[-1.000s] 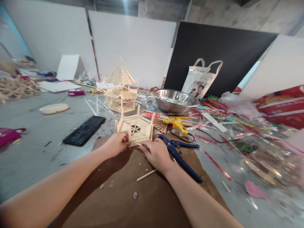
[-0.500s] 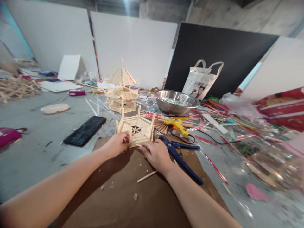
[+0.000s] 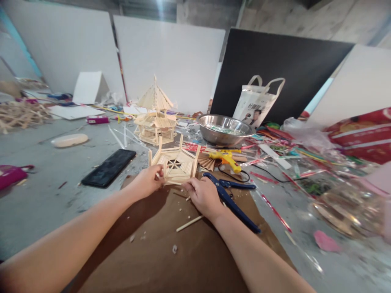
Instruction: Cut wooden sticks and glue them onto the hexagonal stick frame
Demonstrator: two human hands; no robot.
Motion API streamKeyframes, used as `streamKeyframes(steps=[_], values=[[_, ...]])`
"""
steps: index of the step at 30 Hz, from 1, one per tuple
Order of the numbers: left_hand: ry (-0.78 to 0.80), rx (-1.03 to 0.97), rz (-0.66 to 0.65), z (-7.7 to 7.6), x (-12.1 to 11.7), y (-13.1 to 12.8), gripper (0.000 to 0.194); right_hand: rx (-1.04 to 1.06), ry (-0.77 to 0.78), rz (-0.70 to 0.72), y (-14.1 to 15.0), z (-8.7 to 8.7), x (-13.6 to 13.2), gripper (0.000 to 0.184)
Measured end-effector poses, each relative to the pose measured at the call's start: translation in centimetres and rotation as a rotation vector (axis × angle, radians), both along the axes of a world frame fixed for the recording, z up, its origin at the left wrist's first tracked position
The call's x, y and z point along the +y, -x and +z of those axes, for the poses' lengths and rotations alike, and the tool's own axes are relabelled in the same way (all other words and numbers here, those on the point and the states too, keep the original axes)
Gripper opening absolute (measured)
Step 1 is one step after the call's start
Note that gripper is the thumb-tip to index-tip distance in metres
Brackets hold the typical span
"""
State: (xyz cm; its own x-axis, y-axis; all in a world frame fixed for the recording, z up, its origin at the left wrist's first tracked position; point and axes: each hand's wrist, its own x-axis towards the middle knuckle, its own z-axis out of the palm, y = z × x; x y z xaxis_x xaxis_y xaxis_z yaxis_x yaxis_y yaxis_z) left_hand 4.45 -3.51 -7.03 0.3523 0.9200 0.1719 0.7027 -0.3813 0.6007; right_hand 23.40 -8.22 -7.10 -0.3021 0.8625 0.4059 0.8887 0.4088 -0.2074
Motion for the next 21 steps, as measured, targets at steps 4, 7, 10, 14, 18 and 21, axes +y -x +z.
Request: streamKeyframes(steps=[4, 7, 10, 14, 18, 21], values=[[-0.081, 0.054, 0.156, 0.2, 0.0, 0.4, 0.034, 0.058, 0.018, -0.011, -0.4, -0.3, 0.3, 0.027], [-0.141, 0.054, 0.251, 0.7, -0.2, 0.6, 0.030, 0.080, 0.023, -0.014, -0.6, -0.5, 0.4, 0.026], [-0.252, -0.033, 0.152, 1.2, -1.0, 0.3, 0.020, 0.090, 0.026, -0.020, -0.7, -0.5, 0.4, 0.025], [-0.266, -0.053, -0.153, 1.1, -2.5, -0.7, 0.014, 0.095, 0.046, -0.002, -0.6, -0.2, 0.3, 0.026], [-0.223, 0.058, -0.328, 0.8, -3.1, -1.2, 0.019, 0.129, 0.073, 0.099, -0.4, 0.1, -0.2, 0.028], [-0.192, 0.161, -0.387, 0.8, -3.0, -1.2, 0.024, 0.150, 0.087, 0.154, -0.3, 0.2, -0.6, 0.028]])
